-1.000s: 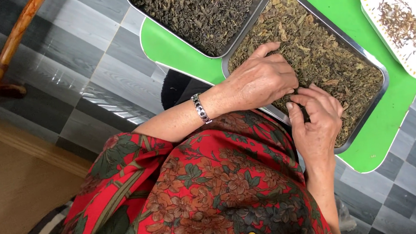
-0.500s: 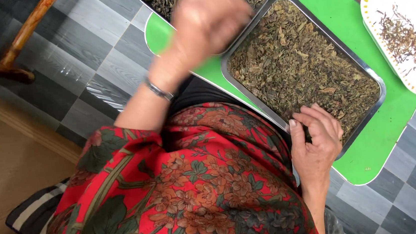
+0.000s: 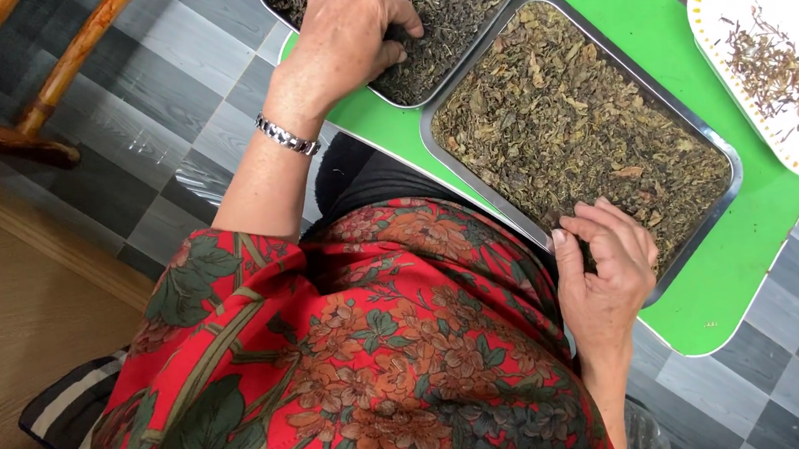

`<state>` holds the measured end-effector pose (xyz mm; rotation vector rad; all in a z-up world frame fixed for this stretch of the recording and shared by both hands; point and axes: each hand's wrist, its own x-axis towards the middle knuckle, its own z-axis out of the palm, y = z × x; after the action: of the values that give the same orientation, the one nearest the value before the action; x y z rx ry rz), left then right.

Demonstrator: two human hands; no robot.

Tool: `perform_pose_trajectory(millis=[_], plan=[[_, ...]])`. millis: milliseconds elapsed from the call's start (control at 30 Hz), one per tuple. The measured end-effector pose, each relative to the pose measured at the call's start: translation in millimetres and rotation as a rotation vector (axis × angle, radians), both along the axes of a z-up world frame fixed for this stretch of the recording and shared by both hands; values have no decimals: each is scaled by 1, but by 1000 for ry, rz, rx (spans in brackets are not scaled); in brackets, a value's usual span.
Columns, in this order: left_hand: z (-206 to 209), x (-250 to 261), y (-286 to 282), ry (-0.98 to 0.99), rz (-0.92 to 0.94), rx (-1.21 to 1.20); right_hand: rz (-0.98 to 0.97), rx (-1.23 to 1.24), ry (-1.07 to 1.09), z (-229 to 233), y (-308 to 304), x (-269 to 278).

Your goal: Sorting dried tea leaves by hand to remove stems and impurities

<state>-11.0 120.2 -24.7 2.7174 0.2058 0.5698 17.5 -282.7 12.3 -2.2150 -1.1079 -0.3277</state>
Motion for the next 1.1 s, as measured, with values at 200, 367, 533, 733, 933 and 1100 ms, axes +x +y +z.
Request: perform_pose_trajectory(millis=[200, 367, 533, 733, 933, 1100], plan=[[-6, 3, 1, -18, -10, -7, 0, 0, 6, -1, -1, 0], [0, 1, 3, -52, -22, -37, -5, 4, 19, 1, -1, 0], [27, -9, -6, -407, -189, -490, -6, -12, 0, 1, 0, 1], [46, -17, -23, -404, -289, -1298, -13, -34, 8, -1, -2, 2], [50, -21, -41, -322, -550, -1810, -11, -21, 18, 0, -2, 2], [48, -23, -49, -237, -656, -1940, -20, -24, 15, -2, -3, 3]])
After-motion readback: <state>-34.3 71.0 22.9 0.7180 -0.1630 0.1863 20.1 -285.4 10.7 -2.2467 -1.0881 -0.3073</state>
